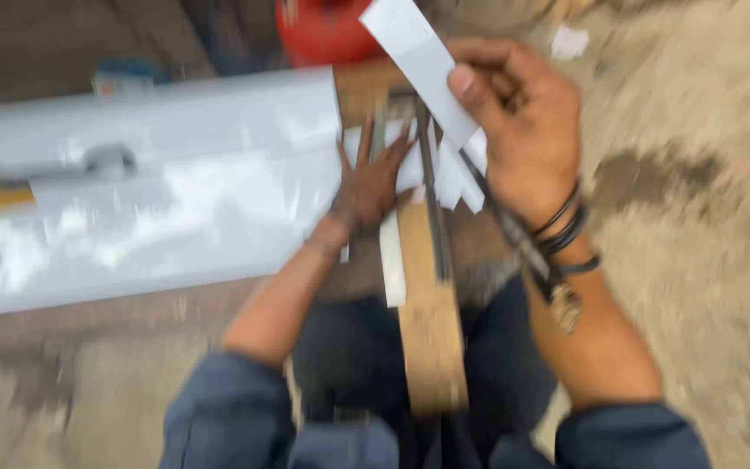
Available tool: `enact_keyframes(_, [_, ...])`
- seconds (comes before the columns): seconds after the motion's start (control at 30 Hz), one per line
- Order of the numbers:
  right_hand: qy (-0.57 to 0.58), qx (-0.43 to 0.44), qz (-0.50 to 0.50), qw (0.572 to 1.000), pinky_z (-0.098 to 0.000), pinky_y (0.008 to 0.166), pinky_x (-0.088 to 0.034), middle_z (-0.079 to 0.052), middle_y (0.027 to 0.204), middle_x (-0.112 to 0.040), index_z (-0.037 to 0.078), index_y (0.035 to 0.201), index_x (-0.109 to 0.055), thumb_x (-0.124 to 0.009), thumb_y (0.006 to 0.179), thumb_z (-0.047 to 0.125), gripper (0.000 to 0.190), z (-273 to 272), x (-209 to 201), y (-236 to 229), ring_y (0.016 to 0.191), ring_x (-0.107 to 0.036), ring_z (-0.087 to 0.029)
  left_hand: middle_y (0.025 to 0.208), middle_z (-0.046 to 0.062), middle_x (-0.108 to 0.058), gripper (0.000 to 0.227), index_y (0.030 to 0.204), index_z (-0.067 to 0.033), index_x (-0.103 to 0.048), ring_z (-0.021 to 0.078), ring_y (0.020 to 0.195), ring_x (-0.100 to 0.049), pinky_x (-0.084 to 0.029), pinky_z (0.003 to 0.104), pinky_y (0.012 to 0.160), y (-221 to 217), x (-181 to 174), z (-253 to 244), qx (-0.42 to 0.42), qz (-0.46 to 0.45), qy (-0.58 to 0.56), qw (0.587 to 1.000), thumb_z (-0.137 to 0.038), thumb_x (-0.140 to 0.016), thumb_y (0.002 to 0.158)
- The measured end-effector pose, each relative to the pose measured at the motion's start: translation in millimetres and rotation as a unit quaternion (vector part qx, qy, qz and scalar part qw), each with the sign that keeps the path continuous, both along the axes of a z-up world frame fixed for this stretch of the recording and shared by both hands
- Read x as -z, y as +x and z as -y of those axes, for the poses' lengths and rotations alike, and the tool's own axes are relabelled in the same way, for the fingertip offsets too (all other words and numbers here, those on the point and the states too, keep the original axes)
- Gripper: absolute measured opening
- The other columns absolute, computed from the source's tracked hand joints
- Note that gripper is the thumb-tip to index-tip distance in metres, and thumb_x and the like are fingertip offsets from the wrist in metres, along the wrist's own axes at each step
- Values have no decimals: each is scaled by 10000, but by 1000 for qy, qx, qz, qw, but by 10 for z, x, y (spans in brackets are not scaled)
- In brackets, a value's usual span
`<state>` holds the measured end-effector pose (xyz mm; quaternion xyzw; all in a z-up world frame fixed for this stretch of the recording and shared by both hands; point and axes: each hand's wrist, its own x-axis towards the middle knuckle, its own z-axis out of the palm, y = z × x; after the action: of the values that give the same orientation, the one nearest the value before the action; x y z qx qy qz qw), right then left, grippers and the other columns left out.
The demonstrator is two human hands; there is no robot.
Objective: Cutting strips of white material using a long blade and a wooden guide on the floor
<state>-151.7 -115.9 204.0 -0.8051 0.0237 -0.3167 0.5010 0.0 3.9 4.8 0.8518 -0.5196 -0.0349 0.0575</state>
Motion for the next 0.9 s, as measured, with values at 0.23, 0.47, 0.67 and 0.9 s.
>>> enact_keyframes(0.23, [245, 265, -26, 932, -382, 915, -605, -152, 1075, -737, 40, 1111, -743, -814, 952, 175, 221, 1688, 1470, 983, 1052, -726, -257, 1616, -58, -295, 684, 1487, -287, -352, 408, 1515, -23, -118, 754, 1123, 487, -789, 949, -43, -73, 42, 995, -629, -533, 923])
enact_keyframes(0.47, [217, 343, -248, 880, -335, 697, -558, -23, 820, -737, 183, 1035, -755, -806, 906, 305, 185, 1221, 2465, 831, 801, -718, -174, 1464, -64, -401, 670, 1367, -269, -464, 320, 1442, -225, -233, 622, 1141, 529, -577, 846, -47, -18, -34, 998, -681, -607, 859])
enact_keyframes(0.67, [276, 348, -208, 872, -343, 780, -521, -6, 827, -757, 183, 1025, -750, -797, 891, 266, 165, 1097, 2233, 788, 849, -710, -209, 1582, -82, -343, 639, 1504, -332, -405, 389, 1496, -117, -210, 684, 1125, 517, -777, 724, -16, -49, 21, 998, -582, -561, 937])
enact_keyframes(0.9, [291, 327, -182, 881, -317, 763, -506, -54, 829, -759, 154, 1017, -742, -779, 920, 178, 106, 1083, 2138, 815, 806, -646, -162, 1606, -118, -327, 635, 1528, -343, -384, 405, 1516, -24, -139, 718, 1140, 532, -766, 759, -24, -49, 40, 998, -580, -528, 957])
